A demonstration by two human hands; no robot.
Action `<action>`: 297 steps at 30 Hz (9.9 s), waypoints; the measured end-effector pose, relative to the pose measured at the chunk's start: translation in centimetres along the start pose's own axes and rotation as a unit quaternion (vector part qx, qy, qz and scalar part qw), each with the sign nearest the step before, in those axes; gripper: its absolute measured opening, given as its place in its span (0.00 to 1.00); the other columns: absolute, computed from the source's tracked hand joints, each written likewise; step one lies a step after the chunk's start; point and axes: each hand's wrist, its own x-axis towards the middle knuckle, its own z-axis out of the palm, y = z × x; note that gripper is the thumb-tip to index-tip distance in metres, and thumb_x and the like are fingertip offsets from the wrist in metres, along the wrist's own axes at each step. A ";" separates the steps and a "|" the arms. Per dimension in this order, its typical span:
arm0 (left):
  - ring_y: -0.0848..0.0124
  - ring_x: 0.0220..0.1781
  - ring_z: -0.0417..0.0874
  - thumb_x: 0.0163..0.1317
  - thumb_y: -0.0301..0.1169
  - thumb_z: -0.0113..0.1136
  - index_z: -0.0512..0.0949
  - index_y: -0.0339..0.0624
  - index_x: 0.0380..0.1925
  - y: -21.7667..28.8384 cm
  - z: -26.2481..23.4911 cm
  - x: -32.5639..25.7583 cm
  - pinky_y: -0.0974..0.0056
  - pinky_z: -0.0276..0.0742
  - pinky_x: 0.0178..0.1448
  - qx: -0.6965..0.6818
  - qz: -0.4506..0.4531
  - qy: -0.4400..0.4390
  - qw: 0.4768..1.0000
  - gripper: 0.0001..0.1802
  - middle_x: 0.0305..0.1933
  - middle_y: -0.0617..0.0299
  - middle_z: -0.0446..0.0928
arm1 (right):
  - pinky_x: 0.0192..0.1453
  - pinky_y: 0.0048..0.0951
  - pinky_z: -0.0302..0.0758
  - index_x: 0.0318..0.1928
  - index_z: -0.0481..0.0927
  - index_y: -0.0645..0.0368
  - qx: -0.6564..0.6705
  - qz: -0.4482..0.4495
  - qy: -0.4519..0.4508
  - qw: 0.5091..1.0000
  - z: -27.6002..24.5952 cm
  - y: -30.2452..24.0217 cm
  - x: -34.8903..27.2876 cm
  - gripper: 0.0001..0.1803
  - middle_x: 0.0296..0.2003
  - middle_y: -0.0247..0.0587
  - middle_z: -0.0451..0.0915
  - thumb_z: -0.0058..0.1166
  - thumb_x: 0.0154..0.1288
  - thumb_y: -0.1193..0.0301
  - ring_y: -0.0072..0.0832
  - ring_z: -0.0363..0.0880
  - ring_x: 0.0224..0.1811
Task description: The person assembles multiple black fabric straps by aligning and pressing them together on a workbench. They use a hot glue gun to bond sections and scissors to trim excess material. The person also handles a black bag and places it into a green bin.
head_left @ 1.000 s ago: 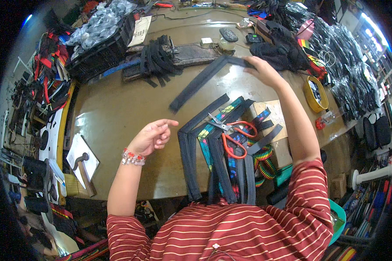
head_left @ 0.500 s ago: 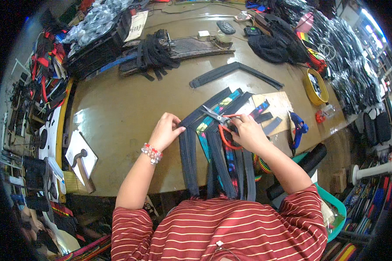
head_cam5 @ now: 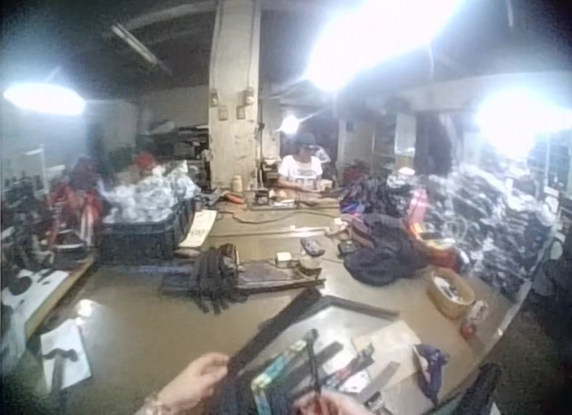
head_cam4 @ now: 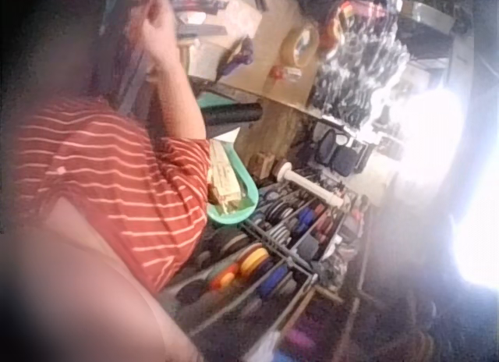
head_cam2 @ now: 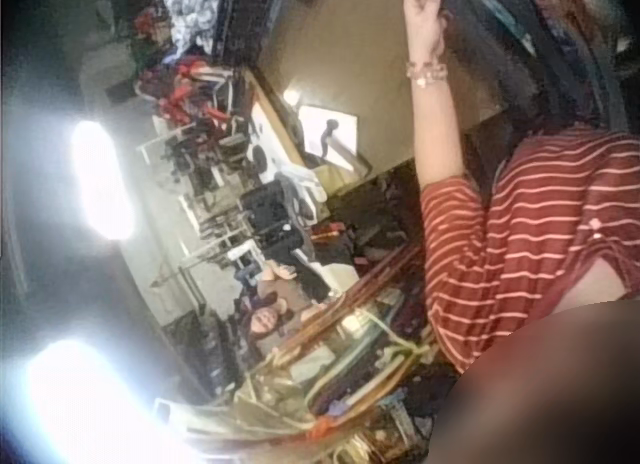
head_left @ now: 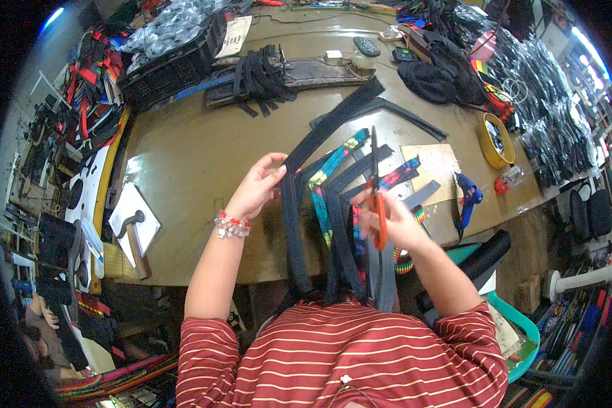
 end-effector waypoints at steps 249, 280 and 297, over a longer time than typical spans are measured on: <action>0.71 0.54 0.76 0.61 0.33 0.65 0.73 0.40 0.52 -3.4 -1.1 1.0 0.64 0.68 0.63 -0.049 0.096 -0.006 0.994 0.21 0.51 0.63 0.76 | 0.13 0.23 0.68 0.21 0.69 0.63 0.253 0.241 -0.224 0.910 5.0 4.1 3.3 0.54 0.11 0.33 0.65 0.16 0.50 0.19 0.23 0.66 0.08; 0.77 0.48 0.76 0.71 0.41 0.49 0.72 0.37 0.54 -1.6 12.0 -0.5 0.68 0.71 0.55 -0.059 0.052 -0.049 0.996 0.20 0.46 0.64 0.77 | 0.37 0.31 0.76 0.46 0.72 0.64 -0.346 -0.213 0.310 0.860 5.8 -0.5 -0.8 0.26 0.34 0.44 0.73 0.69 0.53 0.63 0.31 0.76 0.32; 0.71 0.36 0.79 0.74 0.39 0.44 0.67 0.37 0.58 -4.3 8.3 1.1 0.65 0.78 0.40 -0.288 -0.066 -0.161 0.942 0.21 0.41 0.60 0.77 | 0.28 0.24 0.73 0.44 0.78 0.62 -0.223 -0.229 0.564 0.762 -4.3 -3.6 -3.0 0.11 0.24 0.34 0.73 0.52 0.70 0.67 0.19 0.76 0.23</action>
